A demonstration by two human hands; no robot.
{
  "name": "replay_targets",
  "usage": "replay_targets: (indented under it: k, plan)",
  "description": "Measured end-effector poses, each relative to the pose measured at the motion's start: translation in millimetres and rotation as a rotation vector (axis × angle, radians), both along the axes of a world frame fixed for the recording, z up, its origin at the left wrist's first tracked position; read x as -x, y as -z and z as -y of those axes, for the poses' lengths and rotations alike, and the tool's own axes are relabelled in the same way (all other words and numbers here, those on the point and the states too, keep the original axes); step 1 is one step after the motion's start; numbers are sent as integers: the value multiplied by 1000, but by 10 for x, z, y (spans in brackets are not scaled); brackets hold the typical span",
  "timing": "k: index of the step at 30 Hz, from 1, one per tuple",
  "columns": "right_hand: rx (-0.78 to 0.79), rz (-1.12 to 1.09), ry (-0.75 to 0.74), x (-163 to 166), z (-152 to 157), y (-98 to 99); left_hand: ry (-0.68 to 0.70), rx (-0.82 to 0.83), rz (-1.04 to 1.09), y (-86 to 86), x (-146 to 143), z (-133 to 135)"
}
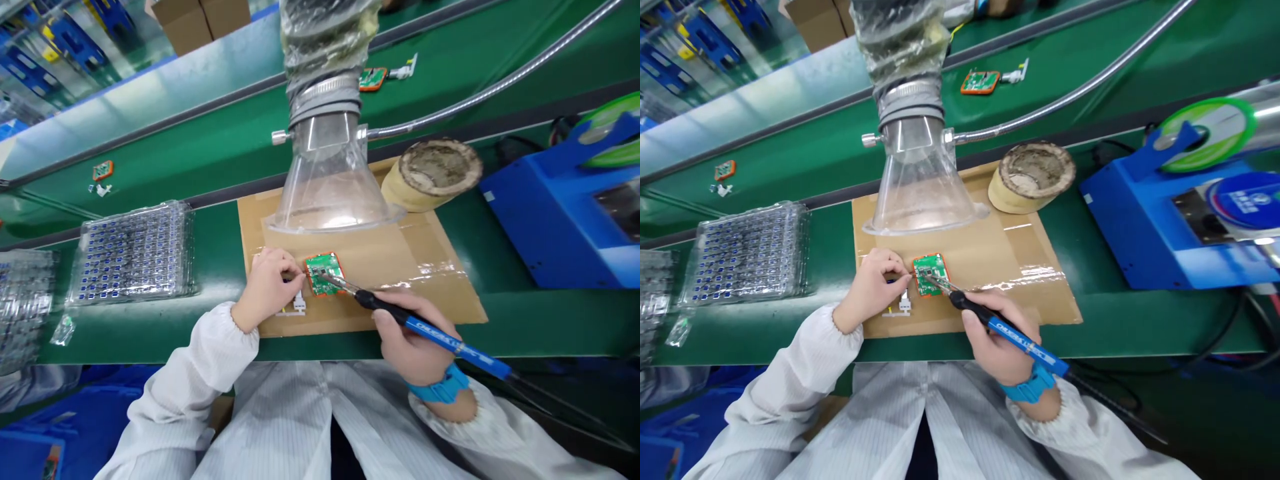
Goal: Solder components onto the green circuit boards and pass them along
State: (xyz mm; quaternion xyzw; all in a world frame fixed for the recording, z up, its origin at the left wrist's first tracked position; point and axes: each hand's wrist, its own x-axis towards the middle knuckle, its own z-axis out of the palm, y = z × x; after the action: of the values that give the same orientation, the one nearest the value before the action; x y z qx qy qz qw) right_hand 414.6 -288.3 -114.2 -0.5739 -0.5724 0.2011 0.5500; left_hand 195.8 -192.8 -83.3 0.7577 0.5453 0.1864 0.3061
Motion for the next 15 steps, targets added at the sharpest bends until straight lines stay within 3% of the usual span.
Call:
replay_targets:
  k: [4, 15]
  plan:
    - [-28, 39, -96, 52, -39, -77, 16, 26, 3, -6, 10, -43]
    - [-39, 54, -158, 95, -89, -95, 92, 71, -11, -37, 27, -115]
